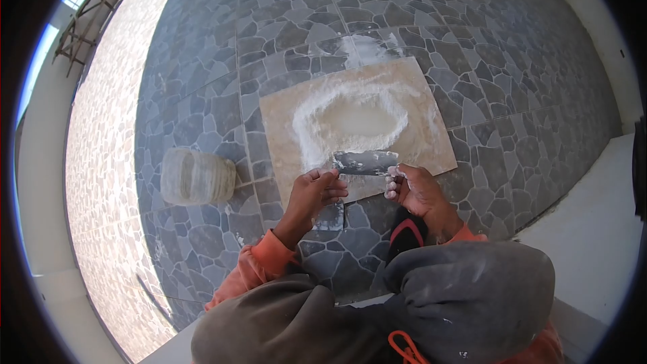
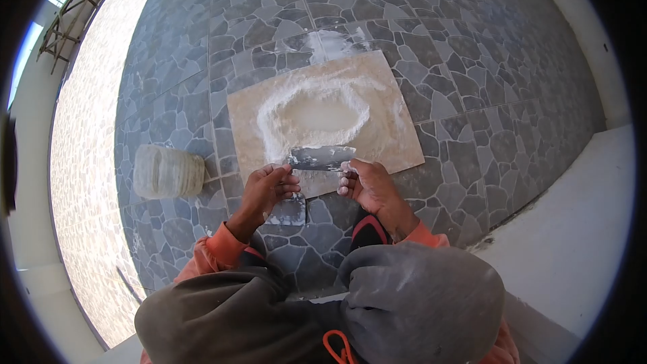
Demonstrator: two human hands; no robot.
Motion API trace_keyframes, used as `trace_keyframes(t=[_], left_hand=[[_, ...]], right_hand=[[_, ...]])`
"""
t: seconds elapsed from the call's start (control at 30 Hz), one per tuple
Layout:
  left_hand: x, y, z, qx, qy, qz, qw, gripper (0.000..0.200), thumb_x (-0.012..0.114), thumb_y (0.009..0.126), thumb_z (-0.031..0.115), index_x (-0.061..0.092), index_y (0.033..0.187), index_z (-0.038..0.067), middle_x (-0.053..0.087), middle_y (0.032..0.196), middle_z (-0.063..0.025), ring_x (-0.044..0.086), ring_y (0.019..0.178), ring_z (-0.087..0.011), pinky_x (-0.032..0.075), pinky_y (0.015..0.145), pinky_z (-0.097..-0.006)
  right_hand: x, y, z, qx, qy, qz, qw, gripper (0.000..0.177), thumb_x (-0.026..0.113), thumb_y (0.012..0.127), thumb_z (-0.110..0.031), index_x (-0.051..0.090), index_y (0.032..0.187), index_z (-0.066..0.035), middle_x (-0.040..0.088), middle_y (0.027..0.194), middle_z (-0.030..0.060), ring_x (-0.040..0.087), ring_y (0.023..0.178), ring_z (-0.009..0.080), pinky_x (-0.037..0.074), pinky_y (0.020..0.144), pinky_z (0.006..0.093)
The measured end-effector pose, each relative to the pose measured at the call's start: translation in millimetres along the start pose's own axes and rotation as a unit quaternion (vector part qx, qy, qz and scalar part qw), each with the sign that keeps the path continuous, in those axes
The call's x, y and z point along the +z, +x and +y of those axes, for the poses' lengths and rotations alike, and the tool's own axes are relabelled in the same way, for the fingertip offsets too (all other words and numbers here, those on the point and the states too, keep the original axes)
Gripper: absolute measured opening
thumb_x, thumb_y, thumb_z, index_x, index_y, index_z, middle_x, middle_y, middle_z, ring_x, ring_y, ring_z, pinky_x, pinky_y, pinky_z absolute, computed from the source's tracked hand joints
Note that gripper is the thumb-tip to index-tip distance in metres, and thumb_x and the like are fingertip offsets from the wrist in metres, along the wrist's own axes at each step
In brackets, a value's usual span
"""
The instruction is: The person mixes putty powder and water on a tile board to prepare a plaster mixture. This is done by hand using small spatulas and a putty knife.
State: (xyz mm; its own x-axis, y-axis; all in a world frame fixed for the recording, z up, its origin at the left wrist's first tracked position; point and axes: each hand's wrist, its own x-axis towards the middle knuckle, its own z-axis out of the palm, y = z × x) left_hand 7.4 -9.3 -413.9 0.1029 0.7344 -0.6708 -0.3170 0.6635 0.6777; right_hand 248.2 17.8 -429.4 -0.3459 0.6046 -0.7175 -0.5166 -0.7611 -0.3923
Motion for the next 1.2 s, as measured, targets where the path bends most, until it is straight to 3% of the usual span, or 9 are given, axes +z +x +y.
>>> trace_keyframes(t=[0.13,0.17,0.43,0.63,0.83,0.93,1.03,1.13,1.2], left_hand=[[-19.6,-7.2,-10.0,-0.05,0.052,0.021,0.997,0.021,0.061,0.094,0.023,0.056,0.1,0.005,0.066,0.089,-0.0092,0.066,0.081,-0.0187,0.051,0.072,-0.028],[-27.2,-10.0,-13.2,-0.064,0.067,0.023,0.995,0.02,0.06,0.094,0.023,0.056,0.1,0.005,0.066,0.089,-0.0092,0.066,0.081,-0.0187,0.051,0.073,-0.028],[-80.9,-38.1,-50.0,-0.12,0.128,0.018,0.984,0.019,0.059,0.095,0.024,0.057,0.101,0.006,0.066,0.094,-0.0078,0.066,0.087,-0.0197,0.052,0.081,-0.0313],[-84.9,-41.5,-79.0,-0.064,-0.131,0.044,0.988,0.021,0.063,0.092,0.015,0.052,0.108,0.008,0.063,0.107,-0.0053,0.065,0.092,-0.022,0.05,0.091,-0.0365],[-95.2,-27.5,-79.4,-0.016,-0.126,0.129,0.983,0.023,0.062,0.092,0.011,0.052,0.112,0.013,0.064,0.1,-0.002,0.065,0.09,-0.0187,0.054,0.082,-0.0391],[-129.8,-5.5,-72.2,0.039,-0.026,0.168,0.985,0.024,0.06,0.093,0.012,0.053,0.115,0.013,0.065,0.099,-0.0017,0.065,0.086,-0.0159,0.055,0.077,-0.0374],[-145.4,11.4,-49.9,0.072,0.033,0.201,0.976,0.028,0.059,0.093,0.013,0.053,0.12,0.012,0.065,0.099,-0.0012,0.065,0.083,-0.0141,0.055,0.075,-0.0346],[-170.4,40.7,-39.9,0.069,0.106,0.202,0.971,0.035,0.061,0.091,0.017,0.054,0.125,0.01,0.063,0.095,-0.0016,0.062,0.081,-0.0109,0.054,0.068,-0.0304],[-177.6,55.4,-27.0,0.074,0.153,0.174,0.97,0.038,0.062,0.091,0.019,0.055,0.126,0.007,0.062,0.095,-0.0014,0.06,0.079,-0.0106,0.052,0.062,-0.0284]], right_hand=[[7.2,-4.9,11.6,0.001,-0.098,-0.021,0.995,0.008,0.055,0.091,-0.011,0.057,0.09,-0.002,0.055,0.075,0.0058,0.053,0.064,0.016,0.047,0.058,0.0335],[3.7,-2.8,18.3,0.002,-0.119,-0.043,0.992,0.014,0.061,0.089,-0.014,0.058,0.093,-0.002,0.06,0.079,0.0073,0.059,0.065,0.0154,0.05,0.057,0.0297],[4.2,3.9,63.8,0.11,-0.3,-0.066,0.945,0.023,0.062,0.091,-0.018,0.061,0.104,0.002,0.066,0.087,0.0069,0.064,0.071,0.0122,0.052,0.06,0.0261],[-1.5,5.4,88.2,0.198,-0.286,-0.086,0.933,0.024,0.062,0.092,-0.02,0.061,0.104,0.001,0.066,0.088,0.0084,0.065,0.074,0.0147,0.054,0.061,0.0289],[-2.1,-0.5,95.6,0.233,-0.351,-0.106,0.901,0.022,0.059,0.095,-0.021,0.061,0.103,-0.001,0.067,0.089,0.0077,0.065,0.073,0.0148,0.053,0.062,0.0273],[-13.4,11.5,108.6,0.201,-0.407,-0.045,0.89,0.029,0.062,0.092,-0.026,0.06,0.102,0.001,0.068,0.089,0.0107,0.066,0.073,0.018,0.053,0.062,0.0315],[-30.4,37.9,106.3,0.02,-0.698,-0.015,0.715,0.037,0.061,0.088,-0.03,0.058,0.104,0.004,0.068,0.093,0.021,0.068,0.084,0.0341,0.053,0.076,0.0436],[-31.5,42.6,114.8,-0.086,-0.721,0.008,0.687,0.043,0.063,0.085,-0.034,0.058,0.104,0.004,0.067,0.094,0.0237,0.065,0.09,0.0399,0.05,0.082,0.0456],[-29.1,45.1,119.4,-0.071,-0.717,0.001,0.693,0.041,0.063,0.085,-0.034,0.059,0.105,0.002,0.067,0.094,0.0223,0.065,0.092,0.0389,0.05,0.082,0.0457]])
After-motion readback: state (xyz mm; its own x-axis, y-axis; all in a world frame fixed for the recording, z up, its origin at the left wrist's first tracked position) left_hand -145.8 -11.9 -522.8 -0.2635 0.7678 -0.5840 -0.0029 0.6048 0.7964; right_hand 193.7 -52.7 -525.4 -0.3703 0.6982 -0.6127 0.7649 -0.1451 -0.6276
